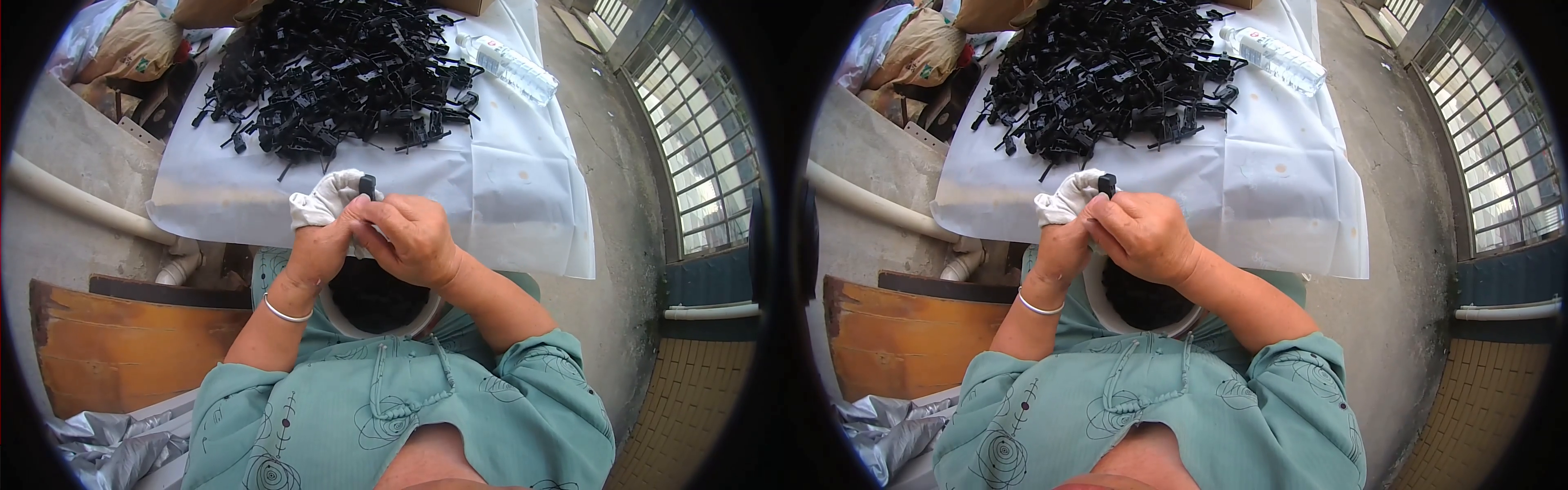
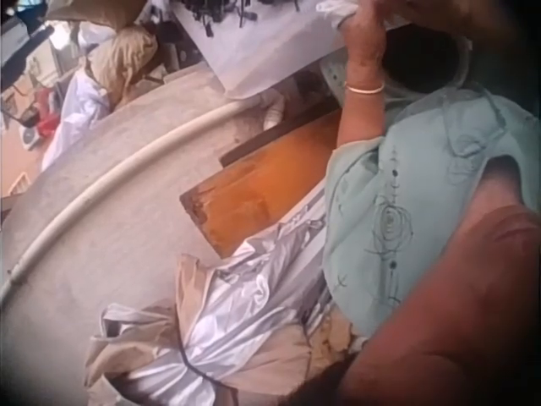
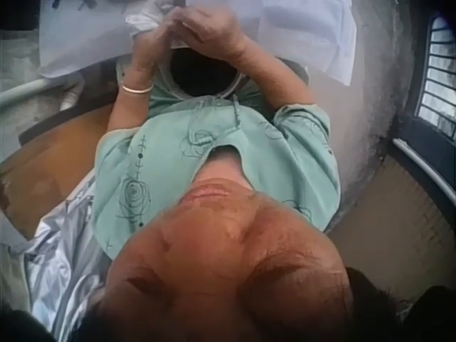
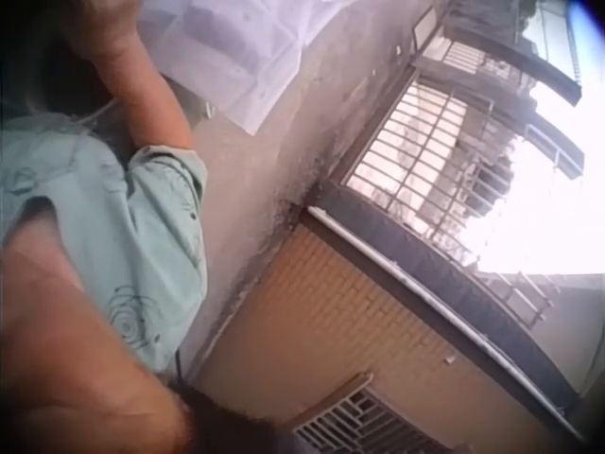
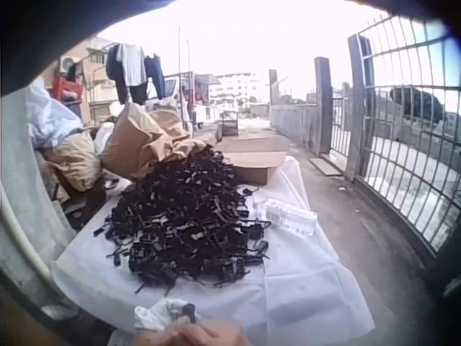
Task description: Cleaning and inspecting small black plastic components with a white cloth at a workbench.
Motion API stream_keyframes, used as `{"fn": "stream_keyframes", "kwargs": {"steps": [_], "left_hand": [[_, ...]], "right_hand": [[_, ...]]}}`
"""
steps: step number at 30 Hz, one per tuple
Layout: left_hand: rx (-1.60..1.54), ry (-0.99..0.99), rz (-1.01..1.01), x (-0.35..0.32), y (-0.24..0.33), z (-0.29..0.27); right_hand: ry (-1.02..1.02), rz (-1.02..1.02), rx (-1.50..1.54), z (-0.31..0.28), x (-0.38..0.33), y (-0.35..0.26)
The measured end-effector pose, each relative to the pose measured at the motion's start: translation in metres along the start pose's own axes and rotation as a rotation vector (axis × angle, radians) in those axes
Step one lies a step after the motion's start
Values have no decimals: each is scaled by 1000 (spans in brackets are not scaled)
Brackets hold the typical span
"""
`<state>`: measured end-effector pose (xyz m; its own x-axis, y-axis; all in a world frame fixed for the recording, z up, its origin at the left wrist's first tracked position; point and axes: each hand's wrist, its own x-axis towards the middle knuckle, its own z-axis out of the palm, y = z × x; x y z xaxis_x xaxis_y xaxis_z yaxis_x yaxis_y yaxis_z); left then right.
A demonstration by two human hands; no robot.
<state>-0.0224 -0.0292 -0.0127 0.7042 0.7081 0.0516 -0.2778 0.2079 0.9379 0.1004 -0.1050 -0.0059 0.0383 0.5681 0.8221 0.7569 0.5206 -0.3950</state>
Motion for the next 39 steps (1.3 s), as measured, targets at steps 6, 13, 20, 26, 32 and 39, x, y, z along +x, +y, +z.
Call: {"fn": "stream_keyframes", "kwargs": {"steps": [6, 13, 20, 26, 32, 39], "left_hand": [[18, -83, 3, -6, 5, 5], [292, -17, 32, -6, 8, 5], [797, 46, 343, -9, 7, 9], [729, 33, 355, -8, 7, 5], [198, 58, 78, -1, 9, -9], [219, 54, -12, 0, 8, -6]], "right_hand": [[97, 378, 87, 1, -2, 11], [-229, 516, 312, -20, 6, 17], [-261, 612, 280, 0, -4, 11], [-265, 741, 528, 6, -8, 20], [-514, 648, 135, -19, 5, 20], [-370, 424, 210, -29, 8, 25]]}}
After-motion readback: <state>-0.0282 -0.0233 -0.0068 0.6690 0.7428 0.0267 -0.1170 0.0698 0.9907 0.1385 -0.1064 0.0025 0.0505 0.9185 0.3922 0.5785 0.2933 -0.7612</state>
